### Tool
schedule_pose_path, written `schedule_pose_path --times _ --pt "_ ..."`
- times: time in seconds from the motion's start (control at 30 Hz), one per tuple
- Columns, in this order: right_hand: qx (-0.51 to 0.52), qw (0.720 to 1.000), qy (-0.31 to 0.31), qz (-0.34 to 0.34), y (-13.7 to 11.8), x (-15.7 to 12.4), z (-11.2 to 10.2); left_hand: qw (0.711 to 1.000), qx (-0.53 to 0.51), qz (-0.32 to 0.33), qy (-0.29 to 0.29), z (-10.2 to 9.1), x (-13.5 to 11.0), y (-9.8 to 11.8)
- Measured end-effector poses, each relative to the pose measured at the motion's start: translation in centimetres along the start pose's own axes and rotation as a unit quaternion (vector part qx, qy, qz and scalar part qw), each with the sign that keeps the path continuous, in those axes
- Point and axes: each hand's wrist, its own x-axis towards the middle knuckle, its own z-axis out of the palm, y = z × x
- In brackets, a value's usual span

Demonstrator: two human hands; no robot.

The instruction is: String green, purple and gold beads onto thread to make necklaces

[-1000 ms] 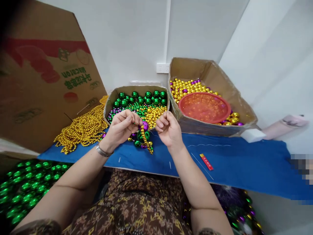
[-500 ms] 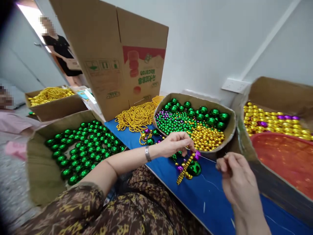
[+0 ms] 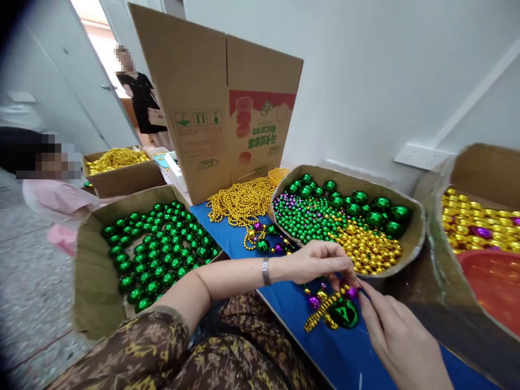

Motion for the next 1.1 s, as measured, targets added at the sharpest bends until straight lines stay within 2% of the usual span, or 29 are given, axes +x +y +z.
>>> schedule_pose_path --times 0.13,0.2,0.3,0.37,0.43,0.47,0.53,0.63,0.7,0.73,0.8,0.87,0.93,1.0,1.1 --pt "-0.102 0.985 0.011 -0.138 0.2 0.9 -0.8 1.000 0.011 0.008 -0.006 0.0 0.1 -0.1" --pt "-0.115 0.979 0.007 -0.166 0.5 1.0 -1.2 1.000 0.005 0.000 0.004 0.0 0.0 0.0" --pt "-0.093 0.982 -0.005 -0.164 1.2 0.5 -1.0 1.000 -0.009 -0.007 0.017 -0.1 0.0 0.0" --pt "-0.069 0.991 -0.013 -0.114 1.4 0.4 -0.8 1.000 -0.008 -0.004 0.017 0.1 0.0 0.0" --pt "-0.046 0.999 -0.009 -0.011 1.3 1.6 -1.1 0.999 0.000 0.010 0.035 0.5 0.1 0.4" --pt "-0.032 0.998 0.008 0.057 1.1 2.9 -1.5 0.999 0.005 0.022 0.048 0.7 0.3 0.7" --pt "-0.005 0.991 0.009 0.136 1.2 7.0 -2.8 0.994 -0.009 0.066 0.091 1.1 1.0 1.7" --pt "0.007 0.986 0.011 0.165 2.5 14.0 -5.7 0.984 -0.042 0.143 0.093 1.0 2.5 4.0" --pt "0.013 0.987 0.019 0.157 3.1 16.4 -7.1 0.979 -0.055 0.178 0.083 1.0 3.0 5.1" --pt "0.026 0.987 0.023 0.158 3.1 16.4 -7.3 0.977 -0.056 0.188 0.080 1.0 2.9 5.4" --pt "0.070 0.982 0.021 0.173 2.4 14.3 -6.7 0.978 -0.046 0.186 0.076 1.1 2.1 5.2" --pt "0.126 0.972 -0.003 0.200 1.3 11.1 -5.9 0.985 -0.029 0.150 0.074 1.2 1.1 4.5" --pt "0.164 0.960 -0.034 0.226 0.5 9.1 -5.8 0.991 -0.013 0.103 0.080 1.4 0.4 3.9" --pt "0.167 0.955 -0.039 0.242 0.6 9.6 -6.7 0.993 0.000 0.084 0.088 1.8 0.6 3.9" --pt "0.151 0.964 0.002 0.219 1.9 12.7 -8.7 0.989 0.000 0.139 0.058 2.5 1.5 5.1"
